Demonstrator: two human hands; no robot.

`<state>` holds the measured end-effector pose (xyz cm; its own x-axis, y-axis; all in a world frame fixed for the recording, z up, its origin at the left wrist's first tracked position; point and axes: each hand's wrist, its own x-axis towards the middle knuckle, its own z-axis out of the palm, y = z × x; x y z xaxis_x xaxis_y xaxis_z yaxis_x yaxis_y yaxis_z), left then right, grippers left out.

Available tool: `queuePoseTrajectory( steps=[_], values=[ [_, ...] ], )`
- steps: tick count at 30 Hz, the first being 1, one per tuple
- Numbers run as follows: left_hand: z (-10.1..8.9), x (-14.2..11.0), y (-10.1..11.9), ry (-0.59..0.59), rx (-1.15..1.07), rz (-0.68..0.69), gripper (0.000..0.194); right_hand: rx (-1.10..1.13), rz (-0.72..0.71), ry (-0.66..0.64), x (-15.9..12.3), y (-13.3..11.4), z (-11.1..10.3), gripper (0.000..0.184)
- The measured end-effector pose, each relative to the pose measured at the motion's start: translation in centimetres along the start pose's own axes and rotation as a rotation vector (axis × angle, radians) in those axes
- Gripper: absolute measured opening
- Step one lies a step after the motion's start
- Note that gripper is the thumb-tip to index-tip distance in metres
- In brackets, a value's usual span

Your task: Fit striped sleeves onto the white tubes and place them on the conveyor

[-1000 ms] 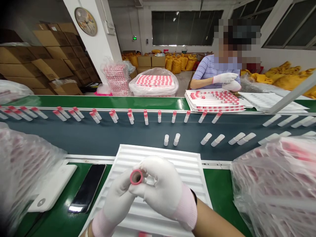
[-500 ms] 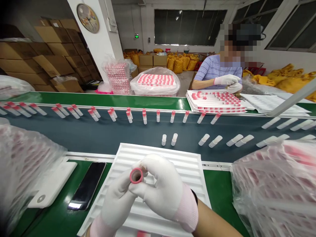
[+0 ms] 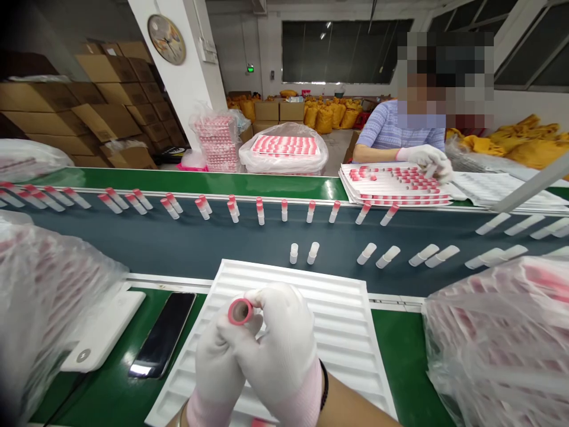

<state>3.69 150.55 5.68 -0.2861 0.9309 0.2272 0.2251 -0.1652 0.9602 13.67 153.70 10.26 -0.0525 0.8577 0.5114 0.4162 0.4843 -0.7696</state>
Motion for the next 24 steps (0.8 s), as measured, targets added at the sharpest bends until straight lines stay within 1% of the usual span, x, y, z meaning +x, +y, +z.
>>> queuePoseTrajectory(
  steps=[2,4,6,8,9,11,14,15,17,18,20,22,24],
  values=[
    [0.1,0.0,0.2,0.011,-0.013,-0.021,0.017,-0.017,0.013,0.005,0.0,0.1,0.3,0.013],
    [0.0,0.1,0.5,0.008,-0.004,-0.033,0.020,0.002,0.016,-0.026,0.0,0.2,0.3,0.016],
    [0.0,0.1,0.9,0.007,0.014,-0.045,0.020,0.047,-0.013,-0.089,0.2,0.4,0.0,0.027],
    [-0.1,0.2,1.2,0.015,0.014,-0.064,0.015,0.093,-0.061,-0.154,0.4,0.6,-0.5,0.040],
    [-0.1,0.3,1.3,0.013,0.008,-0.072,0.014,0.115,-0.079,-0.186,0.5,0.7,-0.8,0.041],
    [-0.2,0.5,1.3,-0.016,0.007,-0.104,0.016,0.161,-0.081,-0.253,0.8,1.0,-1.3,0.030],
    [-0.6,0.8,1.1,-0.081,0.042,-0.183,0.016,0.228,-0.048,-0.352,1.5,1.4,-1.7,0.017],
    [-0.8,0.9,1.0,-0.090,0.048,-0.217,0.021,0.244,-0.045,-0.384,1.7,1.5,-1.7,0.014],
    [-1.2,1.0,0.9,-0.086,0.042,-0.282,0.039,0.261,-0.053,-0.423,1.9,1.6,-1.6,0.010],
    [-1.4,1.0,0.9,-0.077,0.033,-0.307,0.047,0.265,-0.059,-0.424,1.9,1.7,-1.4,0.009],
    [-1.7,0.8,0.9,-0.058,0.025,-0.335,0.054,0.259,-0.069,-0.384,1.7,1.7,-0.7,0.008],
    [-1.9,0.7,0.6,-0.040,0.038,-0.336,0.056,0.249,-0.070,-0.325,1.3,2.0,0.3,0.008],
    [-1.9,1.1,0.1,-0.028,0.051,-0.343,0.054,0.231,-0.075,-0.308,1.1,2.8,1.1,0.008]
  ],
)
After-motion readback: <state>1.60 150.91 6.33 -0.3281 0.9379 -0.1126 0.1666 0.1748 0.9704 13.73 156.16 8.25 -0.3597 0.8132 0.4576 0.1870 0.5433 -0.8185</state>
